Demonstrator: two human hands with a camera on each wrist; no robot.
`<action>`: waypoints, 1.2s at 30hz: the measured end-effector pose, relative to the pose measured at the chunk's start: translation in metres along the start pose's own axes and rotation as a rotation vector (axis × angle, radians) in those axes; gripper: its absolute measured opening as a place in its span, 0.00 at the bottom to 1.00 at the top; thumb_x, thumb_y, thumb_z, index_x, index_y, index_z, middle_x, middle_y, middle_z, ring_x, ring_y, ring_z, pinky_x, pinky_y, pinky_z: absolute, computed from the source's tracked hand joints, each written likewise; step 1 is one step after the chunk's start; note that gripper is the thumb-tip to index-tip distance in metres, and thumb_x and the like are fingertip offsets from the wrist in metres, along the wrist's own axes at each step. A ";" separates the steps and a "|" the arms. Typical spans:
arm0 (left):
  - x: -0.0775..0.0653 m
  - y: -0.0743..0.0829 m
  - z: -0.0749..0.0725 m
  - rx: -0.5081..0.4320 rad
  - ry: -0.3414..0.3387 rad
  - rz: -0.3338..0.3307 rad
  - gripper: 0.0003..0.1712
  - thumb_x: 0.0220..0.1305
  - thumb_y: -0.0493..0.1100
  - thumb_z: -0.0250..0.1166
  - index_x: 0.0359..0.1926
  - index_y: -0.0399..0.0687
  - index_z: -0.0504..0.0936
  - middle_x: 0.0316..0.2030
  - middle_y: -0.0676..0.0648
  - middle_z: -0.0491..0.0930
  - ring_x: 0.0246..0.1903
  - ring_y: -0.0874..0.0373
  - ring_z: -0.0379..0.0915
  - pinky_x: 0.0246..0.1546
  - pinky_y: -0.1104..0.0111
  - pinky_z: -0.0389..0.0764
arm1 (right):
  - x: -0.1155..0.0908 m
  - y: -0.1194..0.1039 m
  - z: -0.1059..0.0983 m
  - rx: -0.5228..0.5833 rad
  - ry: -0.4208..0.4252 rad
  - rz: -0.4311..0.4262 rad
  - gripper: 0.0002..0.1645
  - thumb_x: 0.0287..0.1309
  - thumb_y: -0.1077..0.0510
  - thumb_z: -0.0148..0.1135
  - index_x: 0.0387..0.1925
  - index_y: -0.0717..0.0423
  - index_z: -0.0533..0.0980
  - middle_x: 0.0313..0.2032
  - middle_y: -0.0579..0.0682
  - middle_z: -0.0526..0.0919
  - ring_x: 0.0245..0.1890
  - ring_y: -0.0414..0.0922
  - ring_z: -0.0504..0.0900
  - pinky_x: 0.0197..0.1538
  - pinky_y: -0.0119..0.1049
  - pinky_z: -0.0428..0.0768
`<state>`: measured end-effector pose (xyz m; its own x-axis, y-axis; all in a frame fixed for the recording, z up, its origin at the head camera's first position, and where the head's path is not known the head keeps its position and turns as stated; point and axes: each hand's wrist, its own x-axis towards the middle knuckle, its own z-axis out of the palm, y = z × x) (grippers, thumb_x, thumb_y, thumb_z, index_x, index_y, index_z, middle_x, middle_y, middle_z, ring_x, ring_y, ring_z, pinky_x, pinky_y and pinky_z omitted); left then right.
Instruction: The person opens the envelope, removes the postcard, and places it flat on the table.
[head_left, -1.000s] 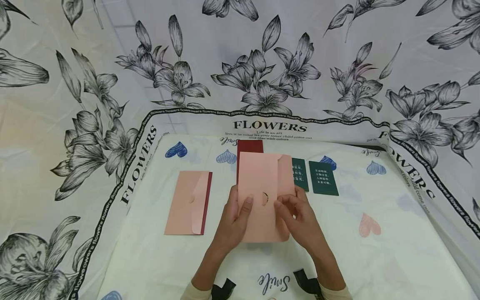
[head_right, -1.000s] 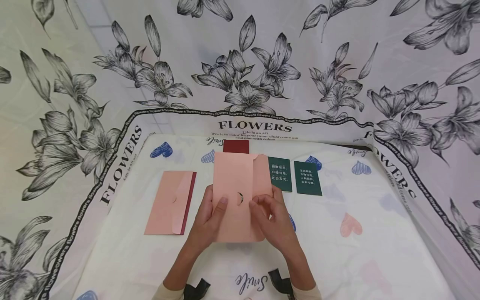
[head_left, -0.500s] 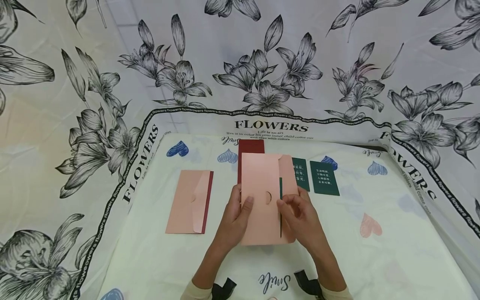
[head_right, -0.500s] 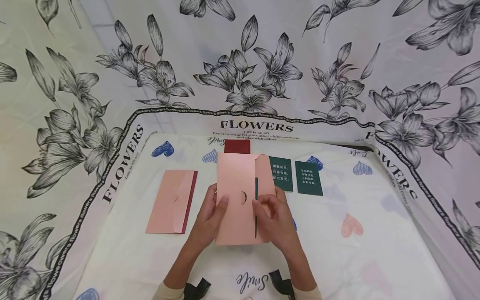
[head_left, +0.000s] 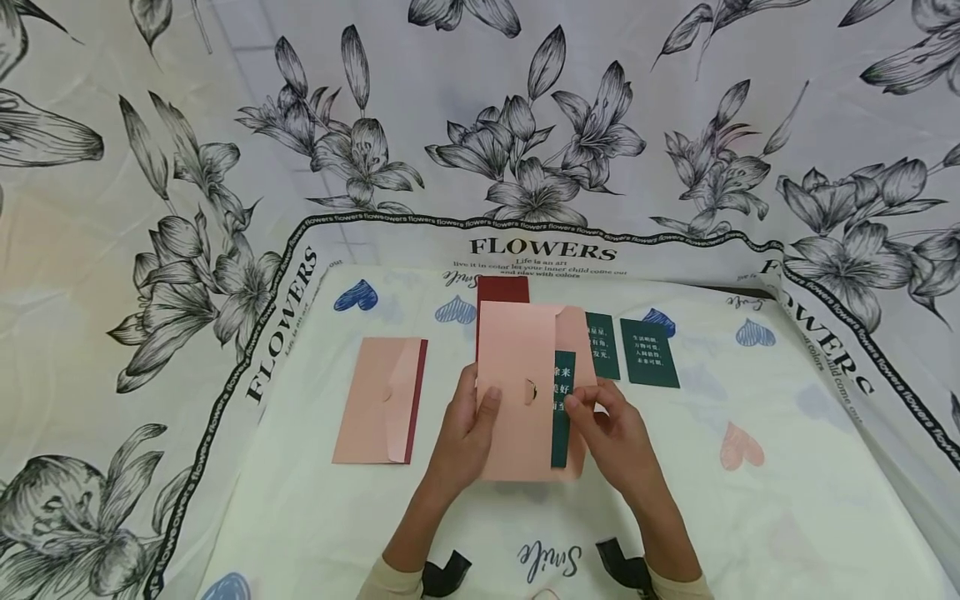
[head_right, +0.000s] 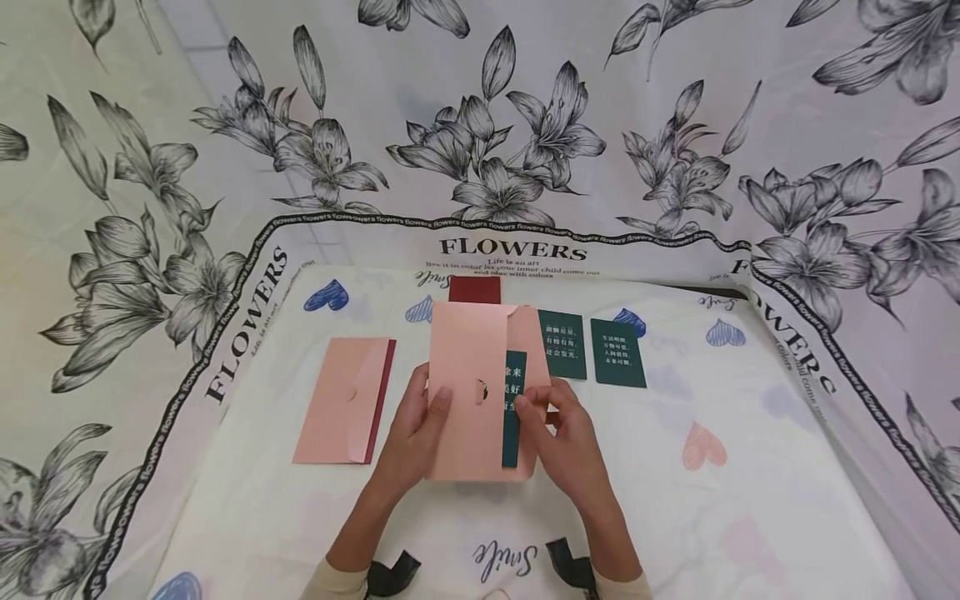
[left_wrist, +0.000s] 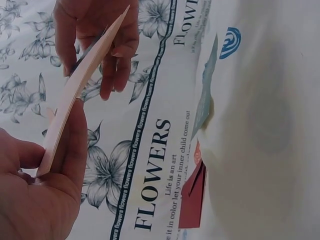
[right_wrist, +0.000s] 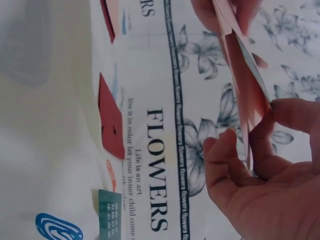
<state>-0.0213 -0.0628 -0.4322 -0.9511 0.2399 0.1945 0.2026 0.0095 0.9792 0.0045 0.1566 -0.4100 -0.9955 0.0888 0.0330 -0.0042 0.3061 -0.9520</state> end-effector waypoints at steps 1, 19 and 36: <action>0.000 0.000 0.000 0.003 0.000 0.003 0.23 0.86 0.48 0.50 0.75 0.56 0.62 0.46 0.48 0.80 0.39 0.52 0.79 0.43 0.61 0.82 | 0.000 0.000 -0.001 -0.006 0.008 -0.003 0.17 0.73 0.47 0.67 0.42 0.58 0.82 0.59 0.51 0.77 0.54 0.52 0.77 0.54 0.30 0.81; -0.003 0.000 -0.009 0.067 0.015 0.016 0.25 0.85 0.52 0.51 0.77 0.61 0.61 0.56 0.50 0.83 0.52 0.56 0.86 0.52 0.58 0.86 | -0.001 -0.001 -0.022 -0.059 0.112 0.079 0.21 0.75 0.45 0.65 0.51 0.60 0.80 0.57 0.53 0.83 0.52 0.49 0.80 0.52 0.23 0.81; -0.003 -0.001 -0.018 0.097 0.110 0.044 0.23 0.85 0.49 0.51 0.74 0.57 0.65 0.52 0.49 0.84 0.46 0.56 0.84 0.46 0.59 0.86 | -0.002 0.015 -0.048 -0.112 0.193 -0.051 0.14 0.77 0.51 0.63 0.51 0.58 0.77 0.37 0.56 0.81 0.34 0.45 0.81 0.38 0.28 0.83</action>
<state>-0.0229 -0.0814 -0.4330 -0.9596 0.1340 0.2473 0.2610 0.0966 0.9605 0.0109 0.2064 -0.4097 -0.9578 0.2466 0.1478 -0.0327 0.4174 -0.9081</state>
